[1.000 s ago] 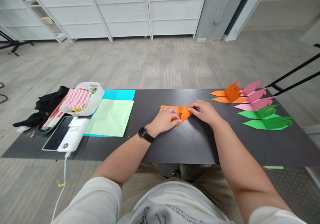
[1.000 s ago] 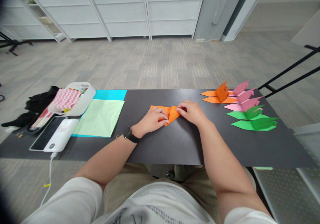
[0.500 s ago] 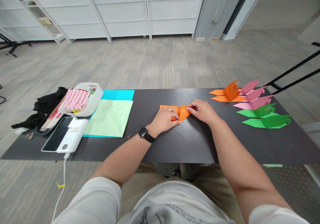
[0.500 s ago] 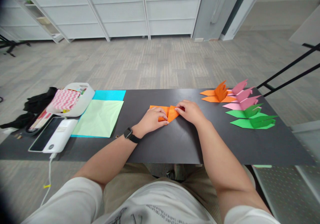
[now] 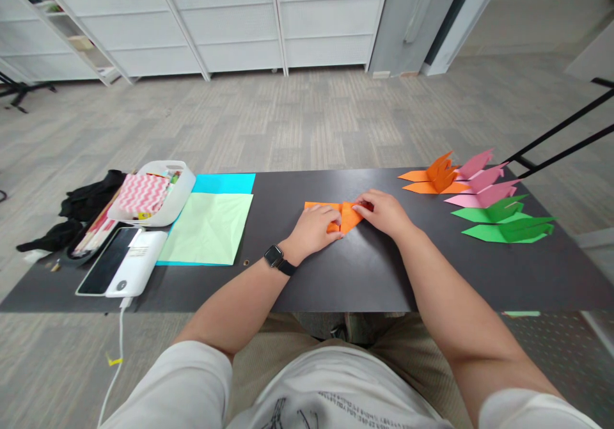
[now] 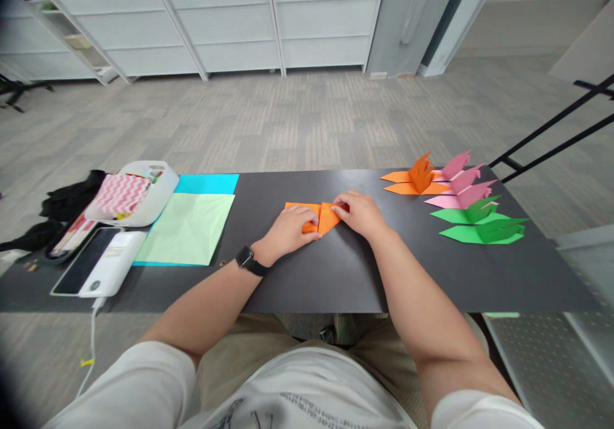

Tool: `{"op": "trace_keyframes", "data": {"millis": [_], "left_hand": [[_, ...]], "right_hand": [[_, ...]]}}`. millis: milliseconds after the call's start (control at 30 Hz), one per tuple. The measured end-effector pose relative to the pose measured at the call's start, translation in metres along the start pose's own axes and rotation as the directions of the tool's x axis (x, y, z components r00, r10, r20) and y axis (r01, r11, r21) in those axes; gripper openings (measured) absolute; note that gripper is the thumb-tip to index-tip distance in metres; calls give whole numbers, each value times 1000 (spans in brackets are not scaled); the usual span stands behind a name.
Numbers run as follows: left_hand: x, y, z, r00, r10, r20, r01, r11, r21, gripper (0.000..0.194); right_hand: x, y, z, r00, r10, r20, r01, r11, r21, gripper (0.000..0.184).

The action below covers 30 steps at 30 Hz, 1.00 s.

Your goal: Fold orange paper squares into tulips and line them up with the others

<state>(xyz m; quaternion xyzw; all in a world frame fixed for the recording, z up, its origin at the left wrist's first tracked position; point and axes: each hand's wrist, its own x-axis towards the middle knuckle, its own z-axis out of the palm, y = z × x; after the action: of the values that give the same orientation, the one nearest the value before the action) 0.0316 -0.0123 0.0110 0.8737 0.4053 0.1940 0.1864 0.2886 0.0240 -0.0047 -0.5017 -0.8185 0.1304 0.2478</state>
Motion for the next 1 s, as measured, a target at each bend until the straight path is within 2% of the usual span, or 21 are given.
{"op": "trace_keyframes", "data": {"millis": [167, 667, 833, 1000], "left_hand": [[-1, -1, 1, 1000, 11, 26, -12, 999, 38, 32], [-1, -2, 3, 998, 19, 62, -26, 994, 104, 24], [-1, -3, 4, 994, 84, 64, -90, 992, 91, 19], [1, -6, 7, 992, 126, 19, -127, 990, 69, 17]], "right_hand": [[0, 3, 6, 1000, 14, -17, -14, 1000, 1, 14], [4, 3, 12, 995, 96, 36, -94, 994, -53, 16], [4, 0, 11, 994, 105, 43, -102, 993, -67, 15], [5, -2, 10, 992, 120, 50, -116, 991, -72, 17]]}}
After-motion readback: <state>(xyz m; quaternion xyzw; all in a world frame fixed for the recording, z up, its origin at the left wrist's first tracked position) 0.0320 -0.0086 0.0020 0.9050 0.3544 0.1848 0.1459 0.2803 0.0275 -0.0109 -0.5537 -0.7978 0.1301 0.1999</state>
